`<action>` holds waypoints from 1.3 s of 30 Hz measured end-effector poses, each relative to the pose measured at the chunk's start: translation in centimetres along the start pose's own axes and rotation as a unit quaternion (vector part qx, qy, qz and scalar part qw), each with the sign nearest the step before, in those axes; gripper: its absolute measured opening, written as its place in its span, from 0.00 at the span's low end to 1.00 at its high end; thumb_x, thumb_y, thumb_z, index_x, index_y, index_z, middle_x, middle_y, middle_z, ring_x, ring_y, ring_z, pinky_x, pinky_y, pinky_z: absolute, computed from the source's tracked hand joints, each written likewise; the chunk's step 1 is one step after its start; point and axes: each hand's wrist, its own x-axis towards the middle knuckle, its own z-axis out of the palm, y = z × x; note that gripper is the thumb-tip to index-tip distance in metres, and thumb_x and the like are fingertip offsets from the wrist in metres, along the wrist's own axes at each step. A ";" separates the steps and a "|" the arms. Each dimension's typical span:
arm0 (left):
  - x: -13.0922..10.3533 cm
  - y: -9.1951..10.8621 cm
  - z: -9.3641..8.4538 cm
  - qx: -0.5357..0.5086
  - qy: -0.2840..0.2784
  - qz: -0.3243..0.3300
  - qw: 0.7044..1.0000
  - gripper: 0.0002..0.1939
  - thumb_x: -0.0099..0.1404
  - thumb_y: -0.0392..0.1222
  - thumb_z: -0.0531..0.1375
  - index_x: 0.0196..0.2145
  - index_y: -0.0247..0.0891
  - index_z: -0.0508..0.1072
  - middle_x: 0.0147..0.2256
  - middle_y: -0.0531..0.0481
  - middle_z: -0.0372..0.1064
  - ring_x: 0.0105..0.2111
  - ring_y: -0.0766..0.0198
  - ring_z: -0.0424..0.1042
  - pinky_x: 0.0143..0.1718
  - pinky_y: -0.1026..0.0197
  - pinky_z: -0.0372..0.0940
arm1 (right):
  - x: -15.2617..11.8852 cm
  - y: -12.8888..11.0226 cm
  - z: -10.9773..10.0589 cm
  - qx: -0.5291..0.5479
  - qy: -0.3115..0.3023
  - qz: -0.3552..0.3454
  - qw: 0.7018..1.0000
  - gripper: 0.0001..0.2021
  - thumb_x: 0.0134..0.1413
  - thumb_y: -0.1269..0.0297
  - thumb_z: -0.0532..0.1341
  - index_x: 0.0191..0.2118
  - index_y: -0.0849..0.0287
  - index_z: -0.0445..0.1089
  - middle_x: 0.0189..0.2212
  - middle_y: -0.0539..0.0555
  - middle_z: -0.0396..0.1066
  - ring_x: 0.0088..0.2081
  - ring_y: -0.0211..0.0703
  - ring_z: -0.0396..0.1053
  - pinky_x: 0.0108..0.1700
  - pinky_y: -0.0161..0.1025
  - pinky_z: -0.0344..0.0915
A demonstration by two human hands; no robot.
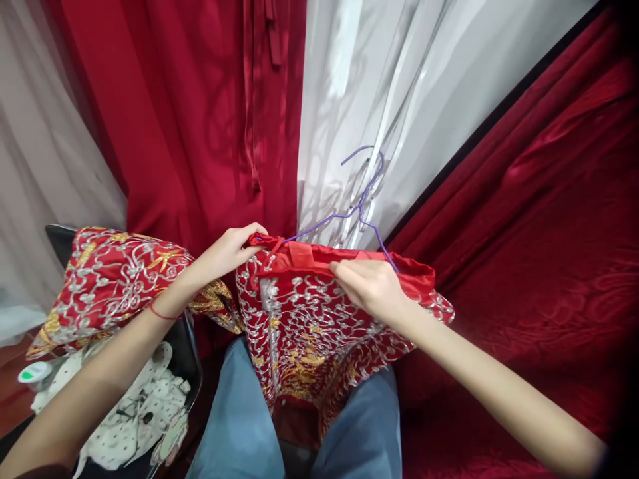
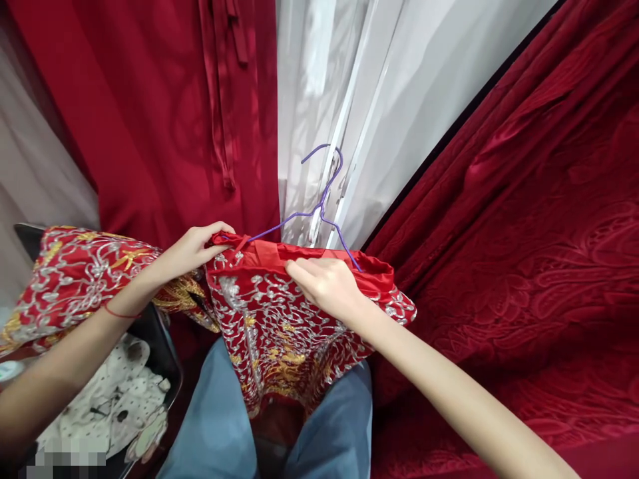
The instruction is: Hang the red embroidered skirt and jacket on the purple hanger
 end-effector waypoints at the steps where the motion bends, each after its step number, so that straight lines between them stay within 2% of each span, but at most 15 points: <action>1: 0.1 0.0 -0.4 -0.008 -0.013 0.002 1.000 0.13 0.66 0.45 0.56 0.44 0.37 0.74 0.41 0.48 0.77 0.40 0.60 0.74 0.43 0.63 0.66 | 0.4 0.0 -0.1 -0.010 0.010 0.015 1.000 0.13 0.66 0.75 0.50 0.32 0.56 0.66 0.21 0.48 0.63 0.22 0.36 0.56 0.26 0.37 0.52; 6: 0.2 0.2 -1.4 -0.083 -0.029 -0.014 0.996 0.18 0.65 0.53 0.58 0.44 0.38 0.79 0.41 0.48 0.79 0.41 0.58 0.76 0.45 0.60 0.69 | 1.7 0.6 0.7 -0.044 0.043 0.082 0.995 0.12 0.68 0.71 0.50 0.36 0.57 0.70 0.27 0.53 0.69 0.27 0.39 0.63 0.30 0.37 0.57; 10: 0.0 0.7 0.1 -0.134 0.037 -0.044 0.989 0.23 0.65 0.58 0.59 0.41 0.36 0.80 0.38 0.48 0.78 0.40 0.59 0.75 0.44 0.61 0.69 | 1.6 0.7 2.9 0.013 -0.005 0.161 0.987 0.14 0.69 0.67 0.47 0.47 0.59 0.70 0.36 0.55 0.75 0.28 0.39 0.68 0.28 0.36 0.55; 14: 0.0 1.3 2.2 -0.230 0.116 -0.075 0.963 0.25 0.66 0.60 0.58 0.44 0.35 0.78 0.37 0.48 0.78 0.37 0.61 0.75 0.40 0.63 0.69 | 1.8 0.2 4.0 0.092 -0.082 0.182 0.976 0.22 0.67 0.47 0.50 0.46 0.62 0.69 0.22 0.52 0.72 0.23 0.40 0.67 0.26 0.36 0.50; 16: 0.0 1.4 2.8 -0.259 0.133 -0.081 0.953 0.24 0.65 0.60 0.59 0.44 0.35 0.78 0.36 0.48 0.78 0.37 0.61 0.75 0.40 0.63 0.69 | 2.1 -0.2 4.1 0.096 -0.120 0.155 0.976 0.30 0.59 0.36 0.53 0.43 0.62 0.70 0.18 0.51 0.69 0.21 0.40 0.65 0.26 0.36 0.46; 18: 0.0 1.3 3.2 -0.275 0.142 -0.078 0.948 0.24 0.65 0.59 0.60 0.43 0.35 0.78 0.36 0.48 0.77 0.38 0.61 0.76 0.41 0.62 0.69 | 2.5 -1.0 4.1 0.093 -0.155 0.111 0.977 0.33 0.55 0.32 0.55 0.42 0.62 0.71 0.19 0.52 0.70 0.21 0.41 0.65 0.27 0.37 0.44; 20: 0.0 1.1 3.6 -0.277 0.142 -0.070 0.948 0.22 0.65 0.58 0.60 0.43 0.35 0.77 0.36 0.48 0.77 0.37 0.61 0.75 0.41 0.63 0.69 | 3.2 -2.1 4.4 0.086 -0.184 0.075 0.976 0.28 0.57 0.37 0.56 0.41 0.61 0.72 0.21 0.54 0.72 0.22 0.41 0.65 0.27 0.37 0.43; 23: -0.1 0.7 4.7 -0.234 0.142 -0.056 0.960 0.20 0.68 0.55 0.57 0.42 0.35 0.77 0.37 0.49 0.77 0.37 0.62 0.75 0.41 0.63 0.67 | 4.5 -3.7 5.0 0.082 -0.192 0.059 0.976 0.16 0.65 0.54 0.54 0.38 0.60 0.72 0.23 0.55 0.74 0.23 0.40 0.66 0.27 0.38 0.41; 25: -0.3 0.6 5.7 -0.177 0.159 -0.048 0.970 0.17 0.70 0.52 0.55 0.41 0.36 0.76 0.37 0.50 0.77 0.36 0.63 0.74 0.41 0.63 0.66 | 5.6 -4.2 4.9 0.109 -0.155 0.101 0.977 0.16 0.68 0.59 0.49 0.37 0.60 0.72 0.24 0.54 0.73 0.23 0.40 0.67 0.27 0.38 0.44; 28: -0.5 0.7 7.4 -0.098 0.204 -0.033 0.973 0.14 0.72 0.47 0.53 0.41 0.38 0.76 0.38 0.50 0.77 0.37 0.63 0.74 0.41 0.63 0.65 | 7.3 -3.5 4.2 0.183 -0.085 0.204 0.958 0.20 0.70 0.58 0.45 0.36 0.57 0.71 0.23 0.52 0.72 0.25 0.40 0.68 0.30 0.36 0.51; 31: -0.7 0.6 8.9 -0.056 0.238 -0.021 0.969 0.12 0.72 0.44 0.53 0.41 0.40 0.75 0.38 0.50 0.77 0.36 0.62 0.75 0.40 0.63 0.65 | 9.0 -1.5 3.4 0.232 -0.098 0.248 0.935 0.22 0.69 0.56 0.45 0.30 0.56 0.69 0.20 0.50 0.70 0.24 0.41 0.69 0.32 0.35 0.57; 33: -0.7 0.4 9.5 -0.047 0.250 -0.017 0.967 0.12 0.72 0.45 0.53 0.42 0.41 0.75 0.39 0.50 0.77 0.37 0.62 0.76 0.40 0.63 0.66 | 10.1 0.0 3.3 0.283 -0.146 0.285 0.904 0.24 0.68 0.53 0.46 0.26 0.56 0.69 0.16 0.50 0.67 0.21 0.40 0.67 0.30 0.36 0.58; 34: -0.7 0.3 9.6 -0.048 0.255 -0.015 0.966 0.13 0.72 0.45 0.53 0.43 0.41 0.75 0.40 0.50 0.77 0.39 0.62 0.76 0.41 0.63 0.66 | 10.6 0.6 3.3 0.324 -0.173 0.318 0.874 0.25 0.68 0.53 0.45 0.26 0.57 0.70 0.14 0.50 0.66 0.18 0.40 0.65 0.28 0.36 0.58; 37: -0.9 0.2 9.6 -0.066 0.266 -0.007 0.962 0.13 0.73 0.45 0.52 0.46 0.42 0.75 0.44 0.50 0.77 0.43 0.62 0.76 0.44 0.63 0.67 | 12.1 2.0 3.3 0.465 -0.219 0.424 0.745 0.22 0.66 0.58 0.44 0.34 0.61 0.72 0.15 0.52 0.71 0.14 0.39 0.63 0.19 0.34 0.52; 39: -1.1 0.3 9.5 -0.079 0.264 -0.002 0.961 0.13 0.73 0.45 0.52 0.47 0.42 0.75 0.45 0.50 0.77 0.44 0.62 0.76 0.46 0.63 0.67 | 13.0 2.4 3.1 0.528 -0.192 0.461 0.687 0.18 0.63 0.63 0.45 0.40 0.62 0.72 0.22 0.55 0.76 0.17 0.39 0.69 0.19 0.33 0.53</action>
